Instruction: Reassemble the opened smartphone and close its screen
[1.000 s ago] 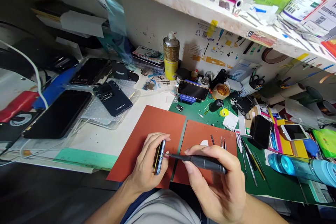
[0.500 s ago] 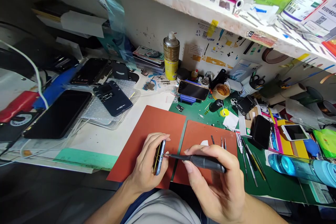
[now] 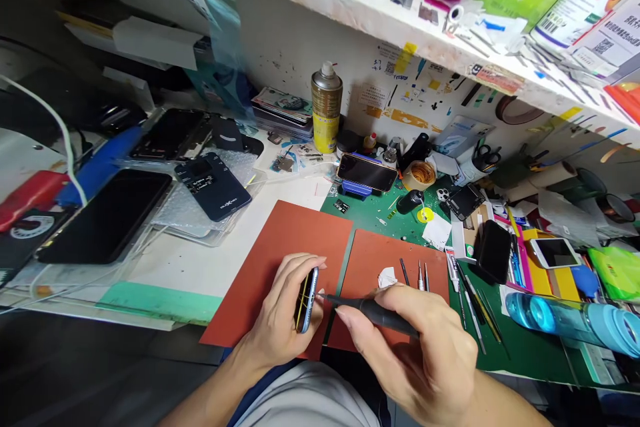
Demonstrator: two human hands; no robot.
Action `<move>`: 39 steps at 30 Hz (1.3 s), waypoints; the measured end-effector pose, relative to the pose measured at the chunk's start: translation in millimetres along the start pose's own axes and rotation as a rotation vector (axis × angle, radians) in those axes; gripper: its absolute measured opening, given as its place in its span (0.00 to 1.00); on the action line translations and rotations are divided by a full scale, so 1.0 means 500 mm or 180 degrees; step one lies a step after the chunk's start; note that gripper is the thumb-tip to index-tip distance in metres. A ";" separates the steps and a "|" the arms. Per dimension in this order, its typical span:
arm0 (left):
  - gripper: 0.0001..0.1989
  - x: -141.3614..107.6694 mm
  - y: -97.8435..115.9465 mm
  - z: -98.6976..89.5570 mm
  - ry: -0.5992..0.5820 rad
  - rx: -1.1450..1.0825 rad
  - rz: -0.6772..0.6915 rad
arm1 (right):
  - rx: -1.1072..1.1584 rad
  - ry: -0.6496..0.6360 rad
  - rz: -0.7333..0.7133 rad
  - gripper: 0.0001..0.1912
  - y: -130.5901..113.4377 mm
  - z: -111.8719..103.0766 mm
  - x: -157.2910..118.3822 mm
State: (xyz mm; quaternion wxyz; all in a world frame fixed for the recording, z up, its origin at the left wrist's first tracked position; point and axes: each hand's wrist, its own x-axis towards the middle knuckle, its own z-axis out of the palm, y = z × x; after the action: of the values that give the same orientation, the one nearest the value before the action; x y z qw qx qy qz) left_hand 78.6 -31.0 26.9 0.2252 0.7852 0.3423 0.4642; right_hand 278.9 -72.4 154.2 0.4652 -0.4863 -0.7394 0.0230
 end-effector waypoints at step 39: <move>0.29 -0.004 -0.003 0.016 -0.0113 -0.0004 0.0011 | -0.0024 -0.1116 -0.0375 0.14 0.021 -0.038 0.062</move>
State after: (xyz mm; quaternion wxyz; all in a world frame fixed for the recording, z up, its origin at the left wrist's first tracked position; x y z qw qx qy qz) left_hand 84.5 -31.7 21.0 0.2310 0.7937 0.3367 0.4509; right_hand 297.0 -51.7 180.5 0.3278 -0.4325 -0.8364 0.0773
